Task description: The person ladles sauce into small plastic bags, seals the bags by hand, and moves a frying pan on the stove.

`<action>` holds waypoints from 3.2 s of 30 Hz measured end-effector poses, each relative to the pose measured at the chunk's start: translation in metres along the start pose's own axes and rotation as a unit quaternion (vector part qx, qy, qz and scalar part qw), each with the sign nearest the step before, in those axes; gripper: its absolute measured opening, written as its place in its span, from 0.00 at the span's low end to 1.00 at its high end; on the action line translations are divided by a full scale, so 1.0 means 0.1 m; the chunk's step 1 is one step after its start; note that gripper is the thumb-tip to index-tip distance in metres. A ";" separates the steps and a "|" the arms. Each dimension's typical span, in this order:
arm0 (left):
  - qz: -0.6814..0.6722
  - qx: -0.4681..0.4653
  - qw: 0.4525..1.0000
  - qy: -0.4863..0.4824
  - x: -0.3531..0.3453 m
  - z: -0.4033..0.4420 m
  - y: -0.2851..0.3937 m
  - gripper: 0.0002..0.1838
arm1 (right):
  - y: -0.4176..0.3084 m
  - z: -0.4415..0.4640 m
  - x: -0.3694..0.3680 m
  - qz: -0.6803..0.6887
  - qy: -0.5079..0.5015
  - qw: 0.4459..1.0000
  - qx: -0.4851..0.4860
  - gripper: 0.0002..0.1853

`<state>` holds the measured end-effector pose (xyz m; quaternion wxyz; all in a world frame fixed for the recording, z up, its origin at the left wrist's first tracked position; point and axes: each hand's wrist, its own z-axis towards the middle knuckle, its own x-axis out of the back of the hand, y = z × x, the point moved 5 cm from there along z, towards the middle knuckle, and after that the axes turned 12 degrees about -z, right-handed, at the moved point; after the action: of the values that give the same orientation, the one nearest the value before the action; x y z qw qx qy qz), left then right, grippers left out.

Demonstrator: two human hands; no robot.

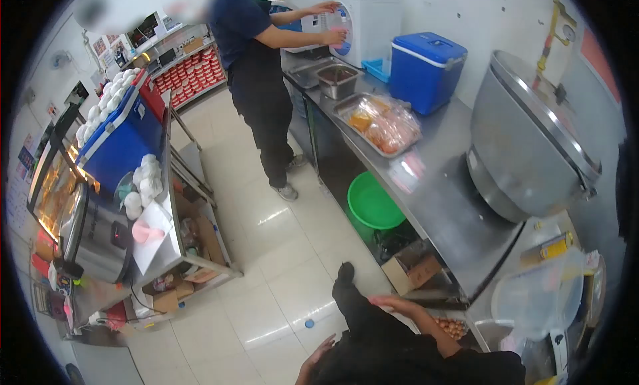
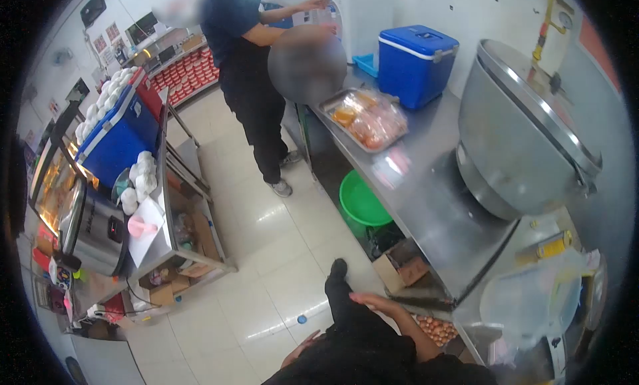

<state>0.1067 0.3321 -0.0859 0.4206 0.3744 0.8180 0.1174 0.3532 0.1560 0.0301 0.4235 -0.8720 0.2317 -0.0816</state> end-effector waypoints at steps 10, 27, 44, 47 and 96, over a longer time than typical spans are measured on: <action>0.183 -0.324 0.914 0.160 -0.01 1.41 3.56 0.21 | -3.85 1.52 2.12 -0.012 0.261 0.916 0.304 0.11; 0.552 -0.459 0.696 0.020 -2.78 5.09 9.27 0.22 | -5.08 3.53 4.17 0.142 0.444 0.882 0.064 0.11; 0.394 -0.330 0.856 -0.059 -3.06 4.40 9.12 0.26 | -5.22 2.66 3.58 0.078 0.625 0.738 0.242 0.11; 0.419 -0.368 0.826 -0.079 -3.29 3.67 8.72 0.25 | -5.12 2.05 3.05 0.110 0.629 0.732 0.240 0.11; 0.442 -0.141 0.780 -0.420 -7.15 -0.25 -3.35 0.24 | 2.96 -7.38 -0.30 0.081 0.789 0.507 -0.336 0.19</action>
<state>0.1763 -0.4050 0.1888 0.6727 0.6434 0.2792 0.2357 -0.0229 -0.5052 0.2654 -0.2548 -0.5013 0.5499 -0.6176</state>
